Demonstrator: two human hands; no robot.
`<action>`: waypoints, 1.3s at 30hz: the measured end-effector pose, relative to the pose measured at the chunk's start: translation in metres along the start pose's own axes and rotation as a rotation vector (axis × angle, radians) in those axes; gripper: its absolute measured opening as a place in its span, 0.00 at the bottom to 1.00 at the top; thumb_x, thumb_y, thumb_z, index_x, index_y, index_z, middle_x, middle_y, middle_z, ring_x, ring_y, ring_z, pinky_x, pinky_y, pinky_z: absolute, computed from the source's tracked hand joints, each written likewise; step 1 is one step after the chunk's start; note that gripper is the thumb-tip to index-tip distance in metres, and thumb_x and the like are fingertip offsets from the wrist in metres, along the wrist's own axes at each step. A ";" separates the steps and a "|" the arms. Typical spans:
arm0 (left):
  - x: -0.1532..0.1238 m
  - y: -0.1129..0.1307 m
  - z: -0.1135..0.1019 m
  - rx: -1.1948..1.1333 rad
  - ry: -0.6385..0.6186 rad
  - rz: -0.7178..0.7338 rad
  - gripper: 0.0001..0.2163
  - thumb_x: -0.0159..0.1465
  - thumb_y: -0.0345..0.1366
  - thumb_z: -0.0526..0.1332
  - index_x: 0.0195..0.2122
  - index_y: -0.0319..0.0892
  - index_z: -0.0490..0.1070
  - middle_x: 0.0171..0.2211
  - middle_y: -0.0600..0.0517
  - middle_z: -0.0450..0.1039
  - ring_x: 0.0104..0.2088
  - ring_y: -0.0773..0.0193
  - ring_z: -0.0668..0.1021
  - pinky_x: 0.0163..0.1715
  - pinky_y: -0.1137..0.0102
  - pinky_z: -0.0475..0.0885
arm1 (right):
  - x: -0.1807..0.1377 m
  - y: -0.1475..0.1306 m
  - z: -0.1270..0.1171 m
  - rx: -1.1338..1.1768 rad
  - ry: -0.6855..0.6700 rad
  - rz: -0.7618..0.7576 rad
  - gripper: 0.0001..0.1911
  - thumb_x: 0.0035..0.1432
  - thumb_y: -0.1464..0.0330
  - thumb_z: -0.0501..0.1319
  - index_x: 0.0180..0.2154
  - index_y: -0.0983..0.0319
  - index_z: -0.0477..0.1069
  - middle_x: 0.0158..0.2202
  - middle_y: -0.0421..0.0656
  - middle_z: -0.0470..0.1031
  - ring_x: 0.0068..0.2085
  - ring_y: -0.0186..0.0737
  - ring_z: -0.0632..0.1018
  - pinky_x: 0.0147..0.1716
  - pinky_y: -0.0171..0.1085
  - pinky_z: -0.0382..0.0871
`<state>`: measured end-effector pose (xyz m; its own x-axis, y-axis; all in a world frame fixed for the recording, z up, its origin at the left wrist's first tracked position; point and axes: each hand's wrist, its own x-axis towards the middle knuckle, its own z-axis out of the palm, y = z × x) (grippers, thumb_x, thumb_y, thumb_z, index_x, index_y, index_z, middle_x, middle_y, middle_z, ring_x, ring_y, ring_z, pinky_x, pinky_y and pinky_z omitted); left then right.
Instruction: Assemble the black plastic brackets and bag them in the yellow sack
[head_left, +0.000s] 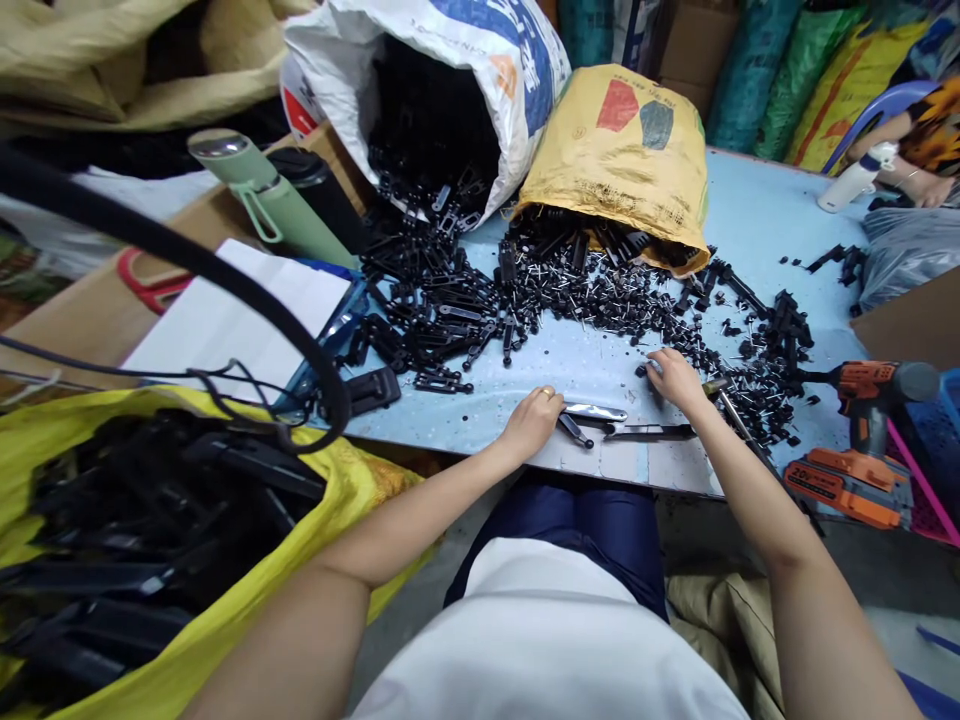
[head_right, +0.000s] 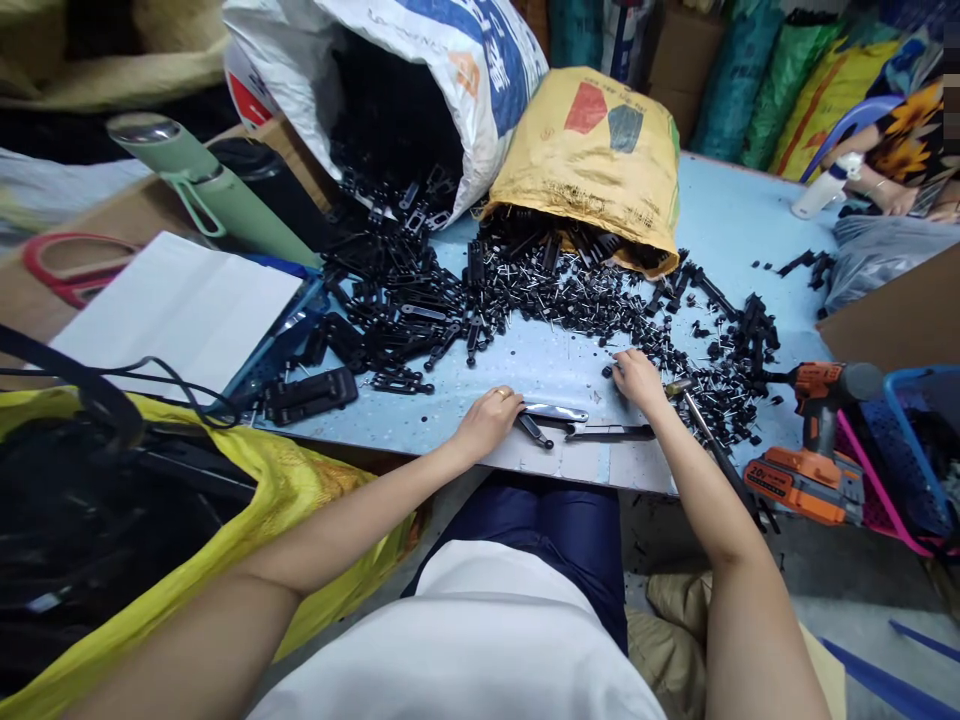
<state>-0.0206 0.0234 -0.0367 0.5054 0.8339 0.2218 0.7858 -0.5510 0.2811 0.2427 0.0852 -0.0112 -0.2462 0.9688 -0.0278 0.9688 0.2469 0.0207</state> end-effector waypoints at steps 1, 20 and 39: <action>-0.003 -0.001 0.006 -0.011 0.057 -0.006 0.10 0.65 0.28 0.49 0.35 0.39 0.69 0.31 0.46 0.70 0.34 0.61 0.73 0.35 0.67 0.70 | 0.000 0.000 0.001 0.021 0.006 -0.065 0.15 0.59 0.70 0.51 0.46 0.66 0.68 0.42 0.51 0.70 0.44 0.45 0.69 0.41 0.38 0.62; -0.025 -0.006 0.032 -0.213 0.301 -0.016 0.15 0.67 0.32 0.44 0.48 0.41 0.67 0.39 0.44 0.74 0.41 0.62 0.76 0.40 0.65 0.73 | -0.079 -0.053 0.009 0.607 0.447 -0.084 0.17 0.61 0.60 0.50 0.33 0.61 0.73 0.32 0.46 0.76 0.35 0.39 0.77 0.36 0.38 0.72; 0.027 0.045 0.016 -0.092 -0.219 0.207 0.20 0.61 0.46 0.56 0.47 0.36 0.64 0.42 0.42 0.70 0.45 0.54 0.70 0.41 0.63 0.63 | -0.077 -0.015 0.033 0.177 0.169 -0.548 0.22 0.63 0.57 0.48 0.51 0.63 0.66 0.37 0.49 0.72 0.39 0.39 0.71 0.37 0.37 0.64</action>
<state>0.0340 0.0215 -0.0333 0.7237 0.6855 0.0798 0.6277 -0.7019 0.3365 0.2478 0.0060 -0.0426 -0.6980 0.6949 0.1727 0.6855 0.7182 -0.1192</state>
